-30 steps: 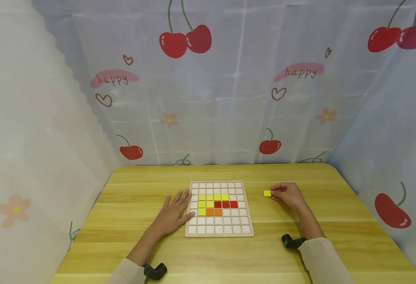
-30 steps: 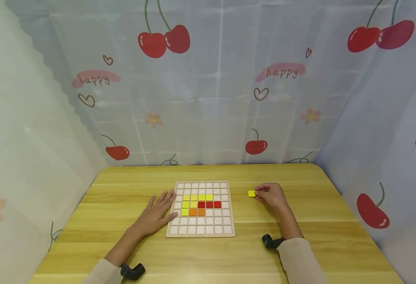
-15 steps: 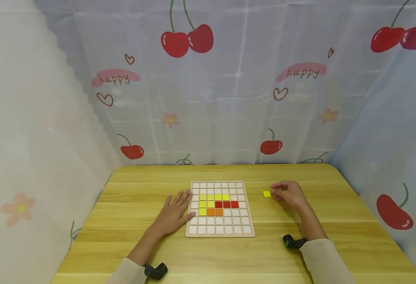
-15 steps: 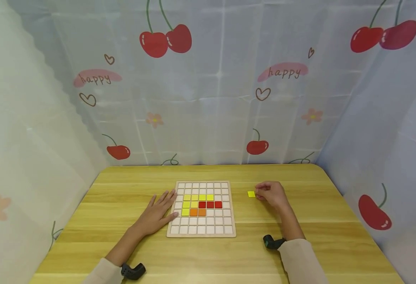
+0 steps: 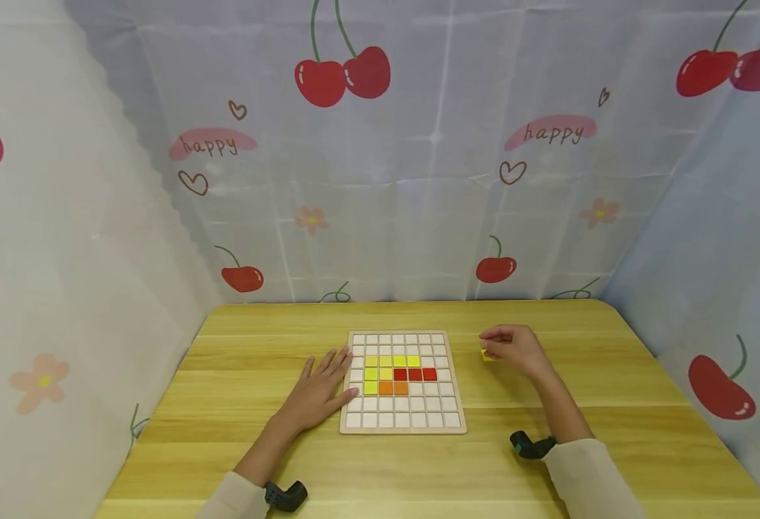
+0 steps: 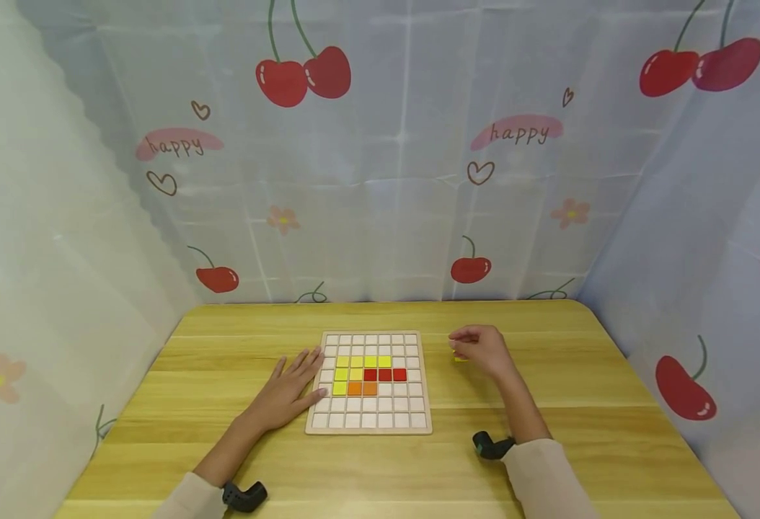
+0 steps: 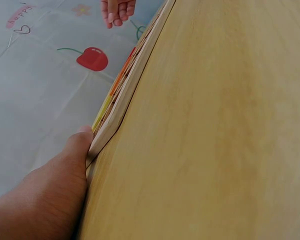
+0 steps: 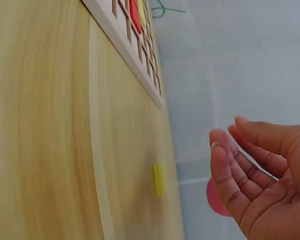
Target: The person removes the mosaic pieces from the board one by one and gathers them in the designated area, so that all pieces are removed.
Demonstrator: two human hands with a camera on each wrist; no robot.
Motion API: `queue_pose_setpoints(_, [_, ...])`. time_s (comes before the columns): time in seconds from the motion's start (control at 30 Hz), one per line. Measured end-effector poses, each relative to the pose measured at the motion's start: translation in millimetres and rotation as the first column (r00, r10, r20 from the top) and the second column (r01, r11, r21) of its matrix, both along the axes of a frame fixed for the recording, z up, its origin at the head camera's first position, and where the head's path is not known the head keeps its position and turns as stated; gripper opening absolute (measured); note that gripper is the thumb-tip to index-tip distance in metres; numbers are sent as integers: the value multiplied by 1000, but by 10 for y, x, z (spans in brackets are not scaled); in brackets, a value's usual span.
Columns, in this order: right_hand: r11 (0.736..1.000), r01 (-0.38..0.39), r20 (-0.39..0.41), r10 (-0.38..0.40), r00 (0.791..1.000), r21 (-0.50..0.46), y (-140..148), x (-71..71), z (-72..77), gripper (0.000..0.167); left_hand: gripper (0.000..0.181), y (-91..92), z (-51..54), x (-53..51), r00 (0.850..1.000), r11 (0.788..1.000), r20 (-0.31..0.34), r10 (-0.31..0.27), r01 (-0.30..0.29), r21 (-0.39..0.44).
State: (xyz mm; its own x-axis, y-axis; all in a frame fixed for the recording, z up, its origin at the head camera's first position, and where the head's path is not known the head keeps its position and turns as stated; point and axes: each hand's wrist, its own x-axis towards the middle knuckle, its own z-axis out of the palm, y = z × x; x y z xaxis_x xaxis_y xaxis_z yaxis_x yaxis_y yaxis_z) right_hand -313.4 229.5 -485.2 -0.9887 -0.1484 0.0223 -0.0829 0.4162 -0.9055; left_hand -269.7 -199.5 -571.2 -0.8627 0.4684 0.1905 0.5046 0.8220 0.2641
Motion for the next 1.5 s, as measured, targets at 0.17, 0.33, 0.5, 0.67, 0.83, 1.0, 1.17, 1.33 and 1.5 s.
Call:
queue_pose_setpoints(0.17, [999,-43,-38,43,998,2,-99,33,-36,29,80,17,2,36,999,1000,36,13,-12,-25])
queue_pose_setpoints(0.33, [997,-82,-51,82,995,7,-224,68,-56,28,80,1,-29,37,999,1000,32,12,-12,-22])
queue_pose_setpoints(0.5, [994,-109,-53,109,993,-7,-338,78,-80,25,80,-16,-33,21,1000,1000,24,8,-8,-14])
queue_pose_setpoints(0.67, [991,-130,-57,130,990,2,-438,94,-102,22,80,-21,-22,10,999,1000,27,18,-17,-21])
queue_pose_setpoints(0.83, [989,-145,-77,147,986,33,-499,124,-130,16,80,-11,-21,-3,999,1000,35,8,-7,-25])
queue_pose_setpoints(1.0, [985,-151,-85,158,984,77,-555,129,-150,17,80,-4,6,-20,1000,999,24,11,-10,-33])
queue_pose_setpoints(1.17, [981,-171,-101,180,978,91,-603,124,-185,15,79,10,34,-29,1000,999,24,10,-9,-34])
queue_pose_setpoints(1.33, [974,-206,-94,214,972,95,-652,122,-255,11,78,9,44,-6,1000,1000,14,5,-5,-14])
queue_pose_setpoints(1.5, [975,-193,-86,203,975,112,-696,148,-264,9,78,10,47,20,1000,1000,-3,-1,1,3])
